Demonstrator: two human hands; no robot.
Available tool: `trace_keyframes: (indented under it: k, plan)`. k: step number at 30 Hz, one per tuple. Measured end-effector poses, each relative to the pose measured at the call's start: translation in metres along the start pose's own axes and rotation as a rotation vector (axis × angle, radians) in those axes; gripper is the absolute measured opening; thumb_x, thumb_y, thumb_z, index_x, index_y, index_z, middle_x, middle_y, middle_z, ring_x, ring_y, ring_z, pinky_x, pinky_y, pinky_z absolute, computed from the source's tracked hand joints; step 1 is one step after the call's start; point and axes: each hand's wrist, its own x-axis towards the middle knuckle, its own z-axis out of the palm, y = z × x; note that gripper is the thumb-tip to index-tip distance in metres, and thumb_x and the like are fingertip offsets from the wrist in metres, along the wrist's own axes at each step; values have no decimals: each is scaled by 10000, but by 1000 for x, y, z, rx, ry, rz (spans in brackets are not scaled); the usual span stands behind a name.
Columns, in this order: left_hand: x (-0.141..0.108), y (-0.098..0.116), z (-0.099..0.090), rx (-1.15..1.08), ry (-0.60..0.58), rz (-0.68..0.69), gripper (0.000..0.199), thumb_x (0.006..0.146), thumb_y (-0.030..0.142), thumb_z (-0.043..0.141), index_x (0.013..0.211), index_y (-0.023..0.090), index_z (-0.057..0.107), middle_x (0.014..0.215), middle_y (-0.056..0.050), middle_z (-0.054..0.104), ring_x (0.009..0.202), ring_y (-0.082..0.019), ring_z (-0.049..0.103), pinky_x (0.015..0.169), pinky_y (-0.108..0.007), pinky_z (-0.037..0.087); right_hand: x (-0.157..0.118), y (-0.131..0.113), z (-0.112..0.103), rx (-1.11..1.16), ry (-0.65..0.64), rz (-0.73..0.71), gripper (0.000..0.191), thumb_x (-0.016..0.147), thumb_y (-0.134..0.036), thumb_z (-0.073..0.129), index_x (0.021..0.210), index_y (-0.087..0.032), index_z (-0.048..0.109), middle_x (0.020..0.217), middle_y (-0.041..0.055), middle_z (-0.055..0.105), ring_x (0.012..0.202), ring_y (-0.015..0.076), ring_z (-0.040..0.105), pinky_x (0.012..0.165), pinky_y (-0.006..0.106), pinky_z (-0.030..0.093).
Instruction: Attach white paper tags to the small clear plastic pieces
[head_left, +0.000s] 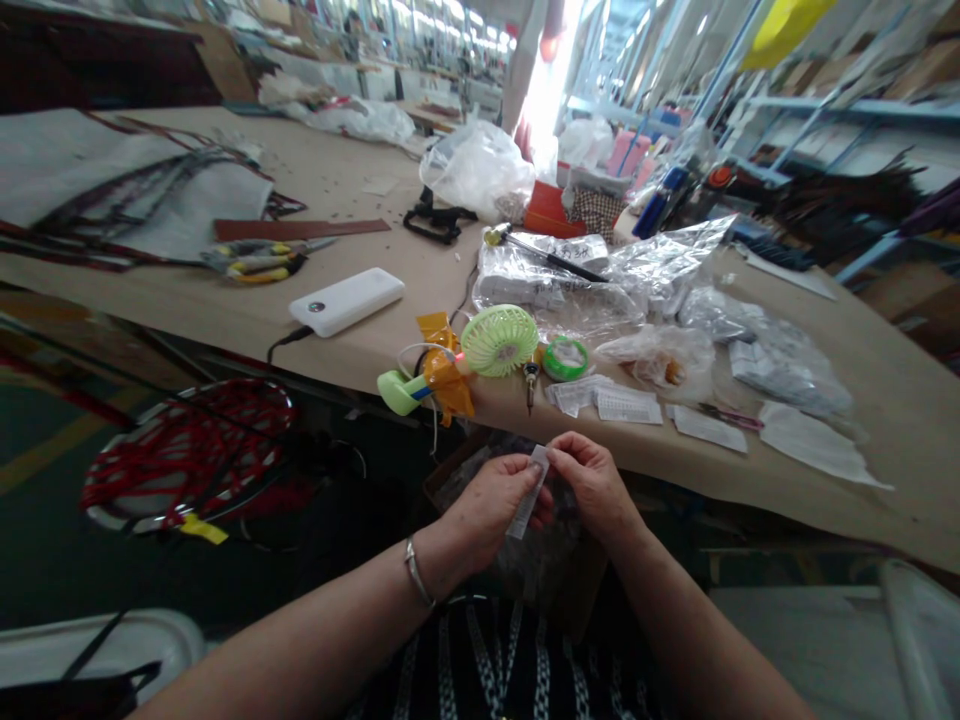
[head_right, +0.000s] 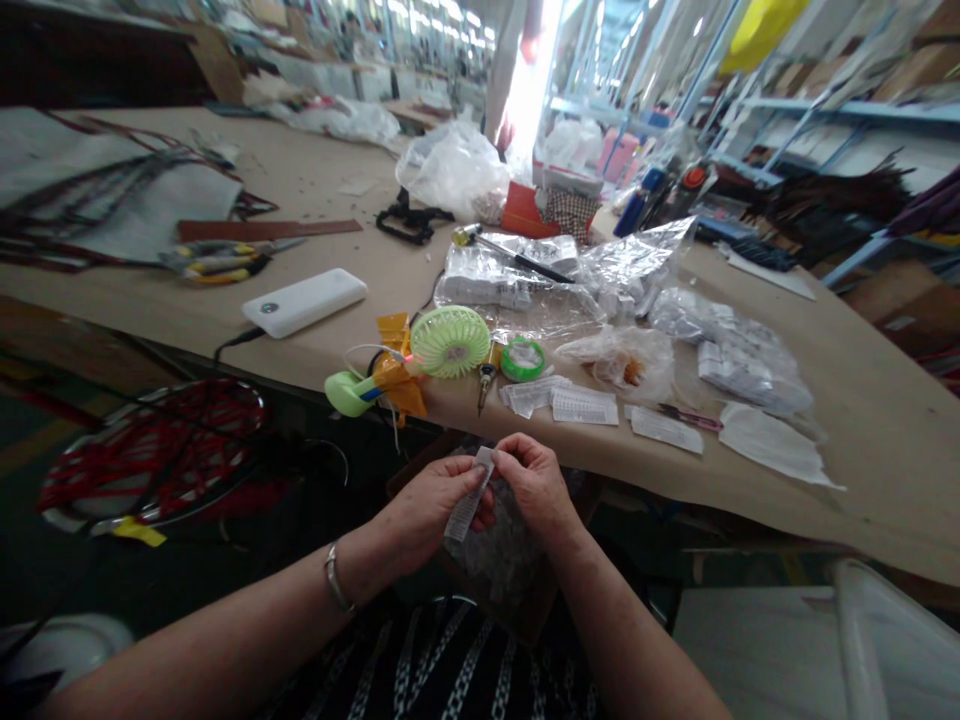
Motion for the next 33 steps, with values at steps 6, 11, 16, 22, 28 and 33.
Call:
trace_keyframes:
  k: [6, 11, 16, 22, 28, 33]
  plan:
    - [13, 7, -13, 308, 163, 266, 192, 794, 248, 512, 704, 124, 627, 665, -29, 599, 608, -111, 514, 572, -207, 386, 15, -2, 6, -87, 31, -84, 144, 718, -294, 617, 677, -167, 564, 576, -51, 507, 521, 79, 445, 507, 198, 367]
    - [24, 16, -23, 569, 256, 474, 183, 798, 217, 502, 753, 141, 662, 715, -22, 636, 680, -128, 547, 634, -211, 404, 25, -5, 9, -259, 64, -191, 147, 732, -299, 584, 676, -163, 585, 594, -36, 512, 562, 93, 452, 541, 208, 372]
    - [29, 23, -24, 705, 307, 579, 200, 815, 214, 483, 726, 138, 645, 698, -18, 635, 657, -123, 557, 624, -215, 400, 30, -7, 12, -378, 86, -290, 143, 754, -295, 554, 700, -169, 595, 618, -30, 533, 595, 104, 475, 576, 215, 390]
    - [30, 25, -24, 749, 311, 607, 211, 828, 208, 465, 715, 134, 627, 678, -18, 623, 635, -116, 548, 605, -210, 394, 33, -6, 12, -423, 111, -339, 117, 759, -273, 542, 717, -177, 593, 633, -30, 554, 605, 109, 497, 592, 220, 405]
    - [34, 26, -24, 795, 324, 611, 219, 835, 200, 456, 716, 132, 626, 679, -21, 622, 635, -115, 545, 604, -210, 387, 36, -2, 11, -432, 118, -347, 131, 773, -284, 535, 722, -176, 592, 627, -32, 550, 592, 106, 493, 577, 215, 403]
    - [37, 26, -26, 831, 339, 596, 224, 835, 209, 458, 706, 136, 626, 671, -19, 619, 631, -114, 540, 599, -211, 381, 38, -1, 11, -455, 111, -361, 133, 782, -280, 532, 729, -176, 594, 632, -30, 551, 602, 110, 499, 592, 223, 407]
